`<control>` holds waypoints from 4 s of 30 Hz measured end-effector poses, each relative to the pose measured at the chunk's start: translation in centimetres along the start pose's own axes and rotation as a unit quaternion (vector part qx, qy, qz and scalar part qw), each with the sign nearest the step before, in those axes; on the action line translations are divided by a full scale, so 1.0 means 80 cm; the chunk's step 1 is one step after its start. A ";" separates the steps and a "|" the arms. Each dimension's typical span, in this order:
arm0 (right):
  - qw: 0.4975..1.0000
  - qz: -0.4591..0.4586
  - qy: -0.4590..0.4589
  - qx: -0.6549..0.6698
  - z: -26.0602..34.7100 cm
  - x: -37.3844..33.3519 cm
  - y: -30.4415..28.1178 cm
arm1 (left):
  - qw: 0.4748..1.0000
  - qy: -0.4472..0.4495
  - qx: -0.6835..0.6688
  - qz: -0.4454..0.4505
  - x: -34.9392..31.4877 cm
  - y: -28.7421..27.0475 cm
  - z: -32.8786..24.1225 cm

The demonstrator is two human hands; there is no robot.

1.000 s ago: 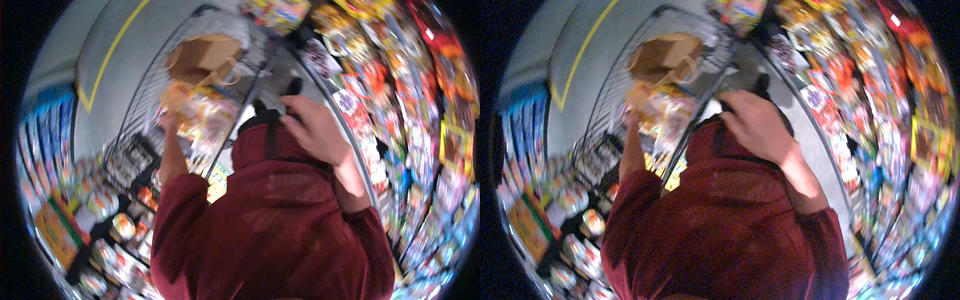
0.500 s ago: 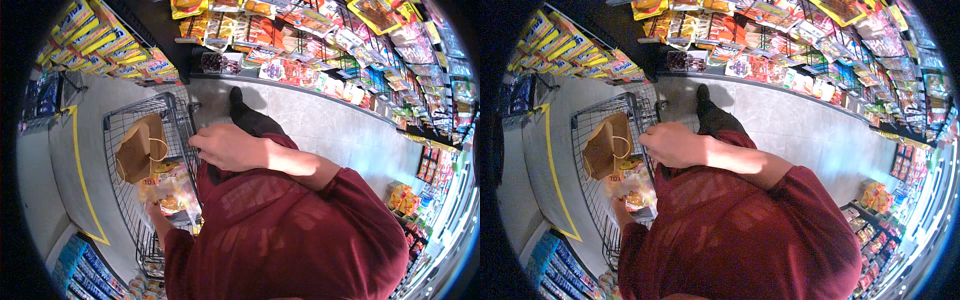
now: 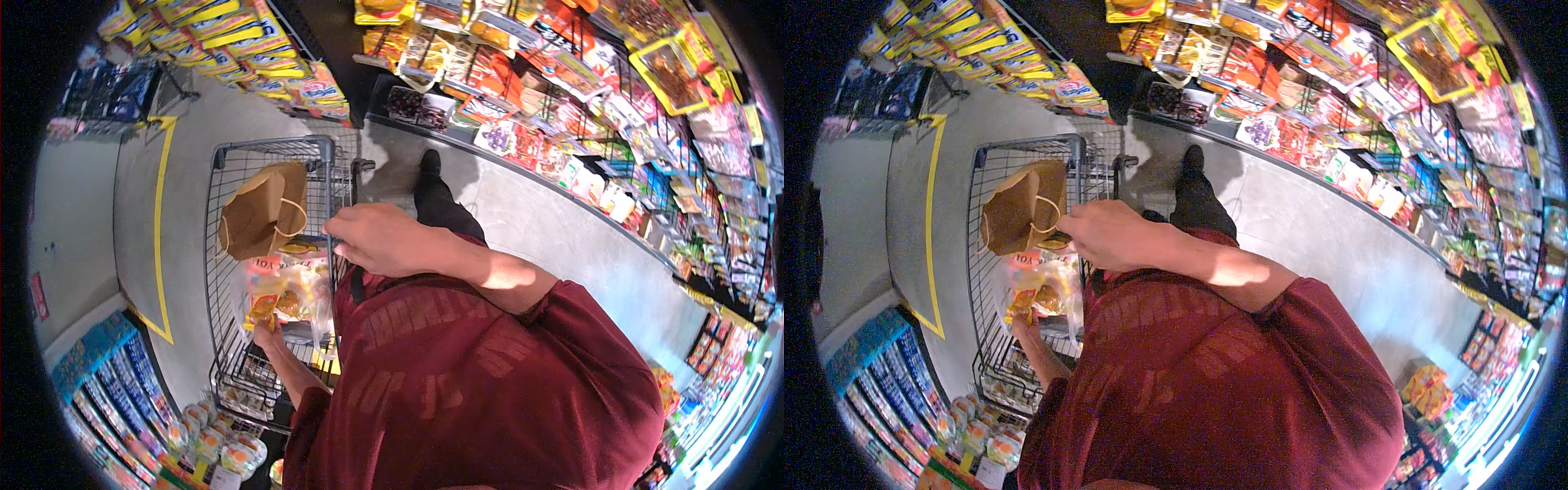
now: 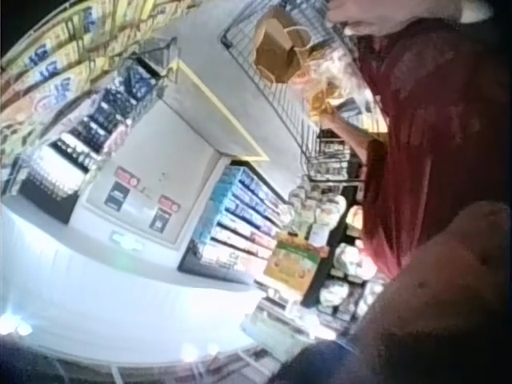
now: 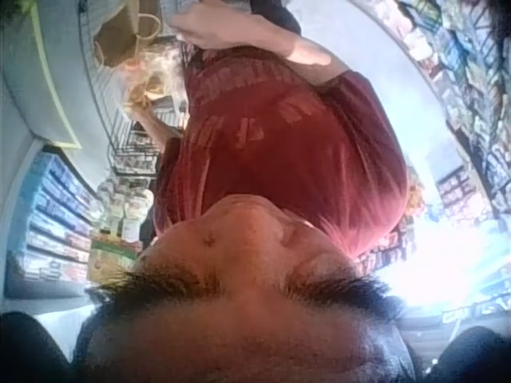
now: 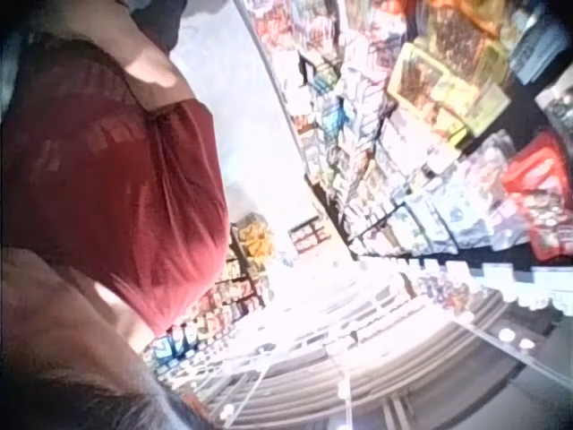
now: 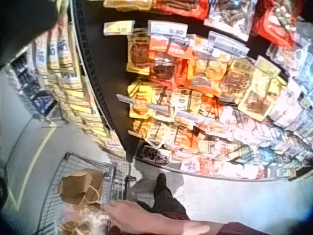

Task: Picking various snacks from supermarket shelves and putting them into a shopping cart

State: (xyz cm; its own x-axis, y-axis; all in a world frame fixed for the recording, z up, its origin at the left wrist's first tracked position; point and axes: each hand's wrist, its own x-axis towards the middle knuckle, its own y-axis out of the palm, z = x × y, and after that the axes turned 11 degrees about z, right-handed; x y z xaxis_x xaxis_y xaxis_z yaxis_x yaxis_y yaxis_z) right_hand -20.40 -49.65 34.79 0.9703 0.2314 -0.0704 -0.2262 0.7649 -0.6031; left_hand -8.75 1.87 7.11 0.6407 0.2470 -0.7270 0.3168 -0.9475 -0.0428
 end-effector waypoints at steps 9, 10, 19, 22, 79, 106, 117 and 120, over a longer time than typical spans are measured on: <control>0.994 0.096 -0.042 0.042 0.012 0.025 0.023 | 0.943 0.047 -0.322 0.072 -0.184 -0.041 0.031; 0.994 0.083 -0.057 0.047 0.013 0.027 0.027 | 0.903 0.072 -0.401 0.137 -0.210 -0.037 0.030; 0.986 0.107 -0.115 0.049 0.028 0.042 0.057 | 0.760 0.128 -0.497 0.398 -0.318 0.031 -0.006; 0.986 0.104 -0.122 0.044 0.028 0.043 0.066 | 0.756 0.150 -0.478 0.422 -0.305 0.044 0.000; 0.832 -0.104 0.185 0.513 -0.074 -0.005 0.040 | 0.901 0.089 0.148 0.399 -0.314 0.377 -0.040; 0.880 -0.169 0.212 0.391 -0.196 0.057 -0.144 | 0.872 0.098 0.201 0.435 -0.252 0.592 -0.067; 0.960 -0.264 0.089 0.004 -0.229 0.137 -0.225 | 0.879 0.132 0.136 0.437 -0.186 0.705 -0.053; 0.957 -0.273 0.093 0.025 -0.242 0.151 -0.237 | 0.881 0.161 0.123 0.427 -0.184 0.738 -0.056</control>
State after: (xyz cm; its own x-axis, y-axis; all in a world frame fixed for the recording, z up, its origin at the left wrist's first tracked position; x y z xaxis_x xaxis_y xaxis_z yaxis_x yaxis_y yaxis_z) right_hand -2.75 -72.99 30.03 0.9424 -0.3185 0.1019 0.3200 0.7704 -0.5514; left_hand 3.68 -56.81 18.32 0.7499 -0.5700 -0.3358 -0.5122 -0.8215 0.2505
